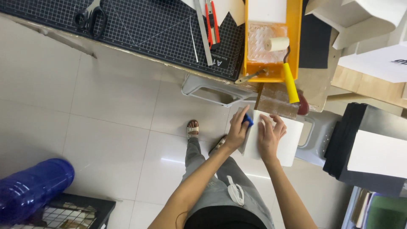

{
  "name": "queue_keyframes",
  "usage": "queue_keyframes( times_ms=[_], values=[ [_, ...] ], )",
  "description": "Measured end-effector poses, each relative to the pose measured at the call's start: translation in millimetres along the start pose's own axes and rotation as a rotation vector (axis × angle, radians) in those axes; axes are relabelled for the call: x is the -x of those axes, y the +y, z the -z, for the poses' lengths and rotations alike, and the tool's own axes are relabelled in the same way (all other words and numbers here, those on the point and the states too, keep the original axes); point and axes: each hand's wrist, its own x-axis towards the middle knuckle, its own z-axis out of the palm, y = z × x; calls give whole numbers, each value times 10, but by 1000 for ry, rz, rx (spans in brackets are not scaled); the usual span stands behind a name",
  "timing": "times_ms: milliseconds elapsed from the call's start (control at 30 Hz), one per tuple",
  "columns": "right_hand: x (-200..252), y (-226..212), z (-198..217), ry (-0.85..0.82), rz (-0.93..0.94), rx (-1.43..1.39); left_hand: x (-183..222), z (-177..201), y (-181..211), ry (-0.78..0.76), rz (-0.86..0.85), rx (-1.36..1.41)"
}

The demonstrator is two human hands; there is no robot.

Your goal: The person applies adhesive to the edges of a white paper box using a yellow roller, then places a white sheet on a black box and smooths it with a blue squeegee. The person repeats the adhesive application and smoothing steps on the white box.

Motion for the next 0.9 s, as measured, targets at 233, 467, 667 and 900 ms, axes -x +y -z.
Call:
queue_keyframes(
  times_ms=[233,467,667,900],
  values=[
    [-15,-20,-3,11,6,2,-256,-163,-207,20,-25,-77],
    [-23,-38,21,-7,-6,0,231,12,-166,-34,-23,-84],
    [-30,-73,38,0,-8,3,-129,-43,-34,5,-71,-70],
    [-12,-65,36,-1,-11,-4,480,118,-54,-136,-4,-102]
  ],
)
